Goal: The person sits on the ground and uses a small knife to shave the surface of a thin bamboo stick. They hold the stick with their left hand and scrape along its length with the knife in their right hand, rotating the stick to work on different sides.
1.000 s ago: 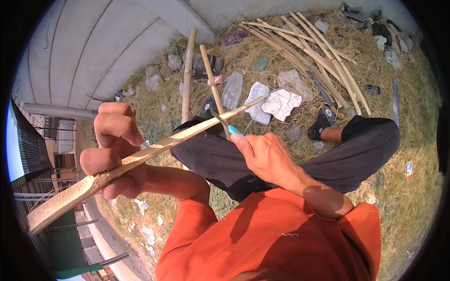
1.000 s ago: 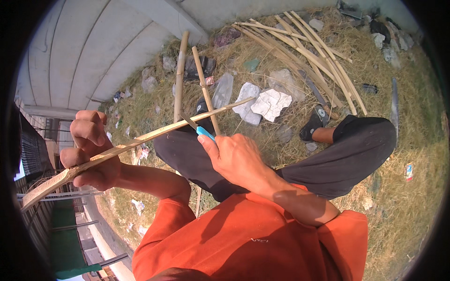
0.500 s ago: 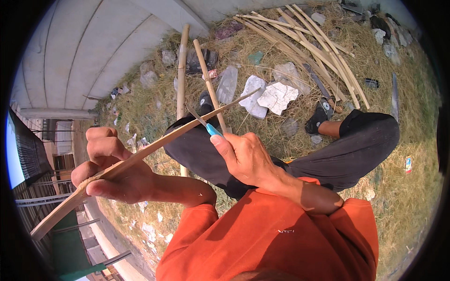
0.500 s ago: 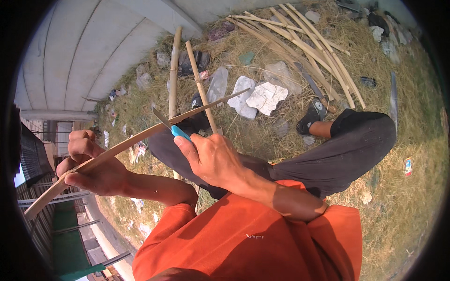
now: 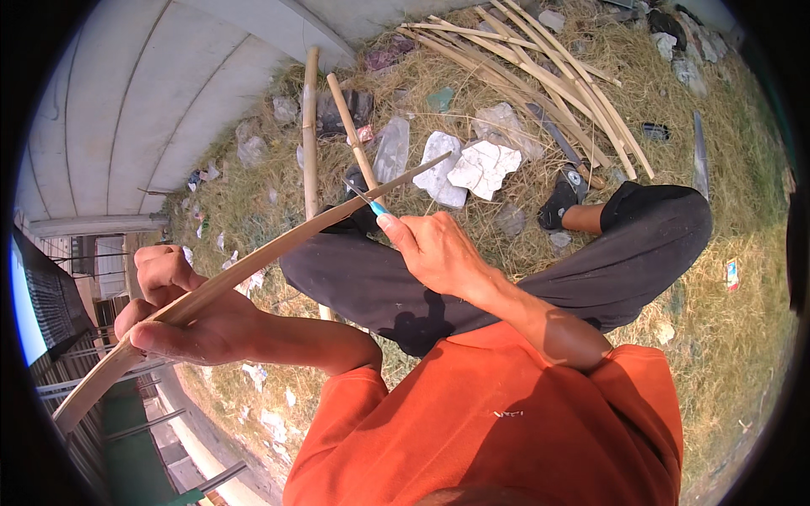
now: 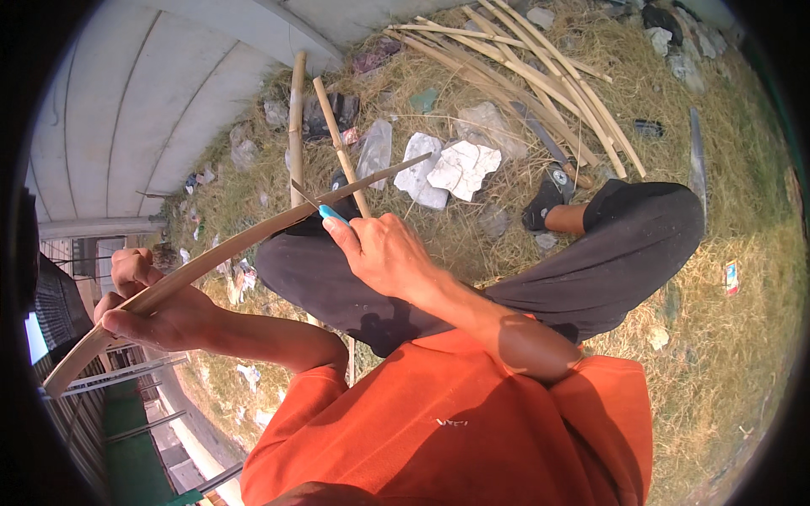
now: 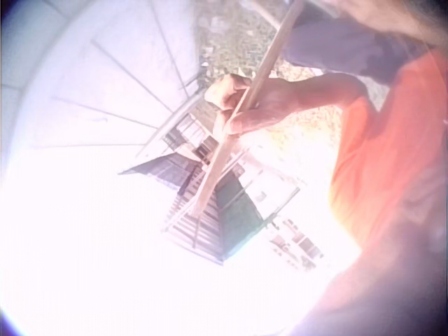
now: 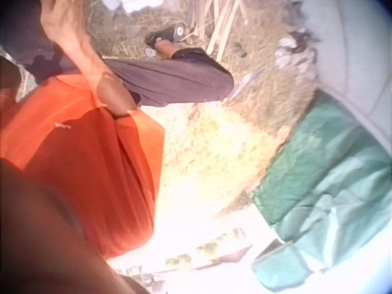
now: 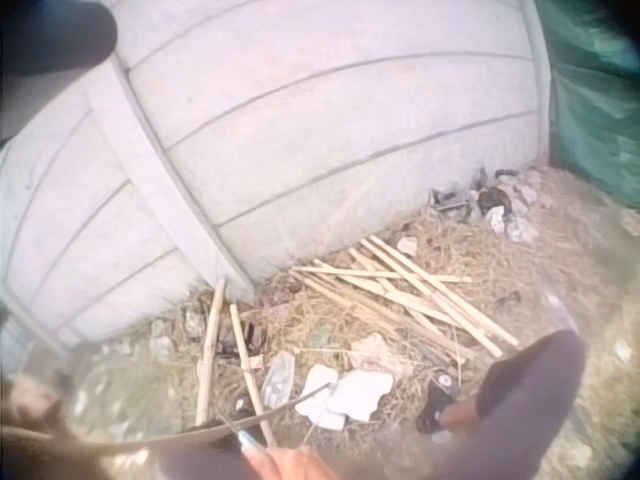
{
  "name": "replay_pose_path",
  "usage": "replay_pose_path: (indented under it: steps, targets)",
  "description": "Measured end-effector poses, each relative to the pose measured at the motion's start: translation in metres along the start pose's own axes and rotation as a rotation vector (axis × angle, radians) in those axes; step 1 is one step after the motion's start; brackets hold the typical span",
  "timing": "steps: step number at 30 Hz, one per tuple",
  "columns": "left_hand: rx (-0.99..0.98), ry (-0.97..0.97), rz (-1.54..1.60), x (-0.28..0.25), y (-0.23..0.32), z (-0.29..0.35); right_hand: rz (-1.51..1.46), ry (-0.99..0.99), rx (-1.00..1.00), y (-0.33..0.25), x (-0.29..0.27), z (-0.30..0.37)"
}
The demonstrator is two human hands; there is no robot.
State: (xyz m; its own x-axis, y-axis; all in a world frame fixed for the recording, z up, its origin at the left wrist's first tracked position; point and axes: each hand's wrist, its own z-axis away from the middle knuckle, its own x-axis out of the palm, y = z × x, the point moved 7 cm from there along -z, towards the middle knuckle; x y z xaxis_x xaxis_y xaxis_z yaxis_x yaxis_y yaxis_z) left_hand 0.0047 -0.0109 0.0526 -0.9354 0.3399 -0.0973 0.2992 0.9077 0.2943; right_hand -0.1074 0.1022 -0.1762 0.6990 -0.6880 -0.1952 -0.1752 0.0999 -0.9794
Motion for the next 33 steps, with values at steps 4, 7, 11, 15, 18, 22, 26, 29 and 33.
replay_pose_path:
  steps: [4, 7, 11, 15, 18, 22, 26, 29, 33]
  targets:
    - [-0.020, 0.017, 0.015, -0.002, -0.009, -0.004, 0.304, -0.016, 0.150, 0.051, -0.001, -0.018]
    - [-0.010, -0.013, -0.002, 0.003, -0.008, -0.009, 0.672, 0.184, -0.003, 0.109, -0.025, -0.021]
    - [-0.049, 0.061, -0.007, -0.003, -0.020, -0.011, 0.433, 0.118, 0.147, 0.087, -0.034, -0.022]
    - [-0.121, 0.150, 0.084, 0.017, -0.036, -0.019, 0.041, -0.039, 0.069, 0.010, -0.021, -0.029]
    - [-0.201, 0.083, 0.009, 0.031, -0.049, -0.037, -0.025, -0.052, -0.059, -0.034, -0.018, -0.039]
    - [-0.300, -0.099, -0.011, 0.039, -0.071, -0.067, -0.121, 0.068, -0.156, -0.058, -0.033, -0.044]
    - [-0.346, -0.140, 0.074, 0.048, -0.076, -0.080, -0.201, 0.022, -0.046, -0.044, -0.041, -0.044]
    - [-0.407, -0.221, 0.075, 0.046, -0.076, -0.081, -0.258, 0.060, -0.033, -0.035, -0.051, -0.034]
    - [-0.388, -0.226, 0.185, 0.046, -0.073, -0.086, -0.241, 0.086, -0.002, -0.030, -0.066, -0.032]
